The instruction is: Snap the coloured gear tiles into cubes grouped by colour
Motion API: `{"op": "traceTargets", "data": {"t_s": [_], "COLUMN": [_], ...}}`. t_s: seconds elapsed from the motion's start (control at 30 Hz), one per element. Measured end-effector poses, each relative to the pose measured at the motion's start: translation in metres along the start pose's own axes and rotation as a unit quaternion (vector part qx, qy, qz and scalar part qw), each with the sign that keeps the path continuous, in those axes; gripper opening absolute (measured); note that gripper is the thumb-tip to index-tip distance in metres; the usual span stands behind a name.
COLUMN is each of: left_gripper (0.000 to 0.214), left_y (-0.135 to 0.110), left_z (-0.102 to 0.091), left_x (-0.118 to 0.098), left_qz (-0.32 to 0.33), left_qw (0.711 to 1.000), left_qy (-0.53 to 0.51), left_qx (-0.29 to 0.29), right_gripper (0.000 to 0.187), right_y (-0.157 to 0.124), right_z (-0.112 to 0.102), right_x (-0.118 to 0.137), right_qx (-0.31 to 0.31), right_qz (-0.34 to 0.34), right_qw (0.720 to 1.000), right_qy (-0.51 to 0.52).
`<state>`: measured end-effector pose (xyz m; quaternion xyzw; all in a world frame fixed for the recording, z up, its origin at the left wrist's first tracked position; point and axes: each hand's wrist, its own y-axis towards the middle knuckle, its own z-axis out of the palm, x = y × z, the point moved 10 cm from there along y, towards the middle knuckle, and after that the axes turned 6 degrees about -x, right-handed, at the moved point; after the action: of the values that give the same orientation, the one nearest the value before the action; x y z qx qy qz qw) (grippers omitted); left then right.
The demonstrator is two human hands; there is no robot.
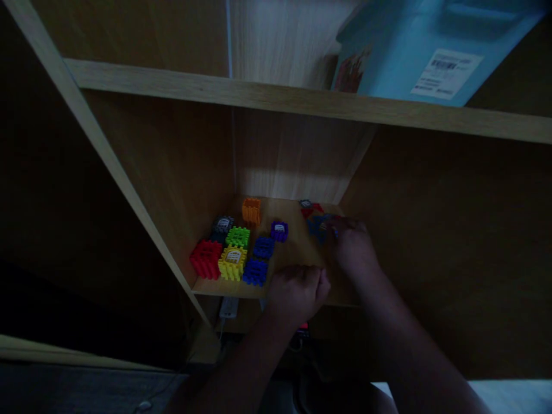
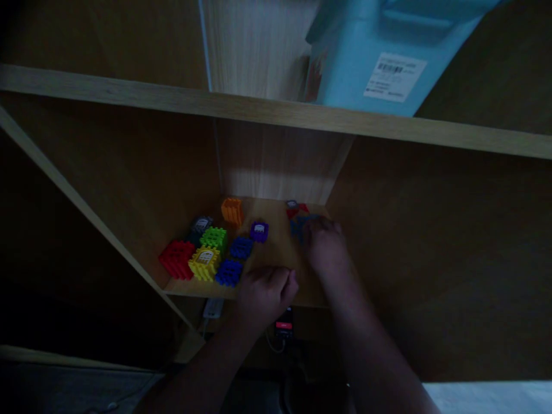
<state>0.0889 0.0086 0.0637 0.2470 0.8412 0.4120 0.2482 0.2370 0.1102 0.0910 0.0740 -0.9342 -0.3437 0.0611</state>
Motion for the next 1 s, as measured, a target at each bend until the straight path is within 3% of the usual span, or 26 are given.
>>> {"op": "traceTargets", "data": {"t_s": [0.1,0.2,0.53,0.77,1.0], "left_gripper": [0.026,0.027,0.031,0.034,0.038], "left_y": [0.002,0.002,-0.002,-0.002,-0.004], "left_z": [0.004,0.015,0.034,0.036,0.039], "left_x": [-0.001,0.002,0.013,0.020,0.025], "left_qz": [0.007,-0.004,-0.060,-0.094,-0.121], "left_qw": [1.000,0.996,0.979,0.970,0.962], "left_qy": [0.019,0.036,0.059,0.087,0.108], "left_qx": [0.022,0.076,0.188,0.205,0.218], "right_gripper": [0.037,0.036,0.051,0.060,0.056], "right_y": [-0.033,-0.044,-0.034,-0.021,-0.012], "right_z": [0.023,0.031,0.050,0.069,0.081], "right_x": [0.012,0.020,0.018,0.019,0.021], "right_qx": [0.052,0.088,0.123,0.133,0.150], "right_qz": [0.020,0.040,0.041,0.045,0.042], "right_qw": [0.998,0.995,0.991,0.990,0.987], "right_qy": [-0.038,-0.037,0.011,0.022,0.034]}}
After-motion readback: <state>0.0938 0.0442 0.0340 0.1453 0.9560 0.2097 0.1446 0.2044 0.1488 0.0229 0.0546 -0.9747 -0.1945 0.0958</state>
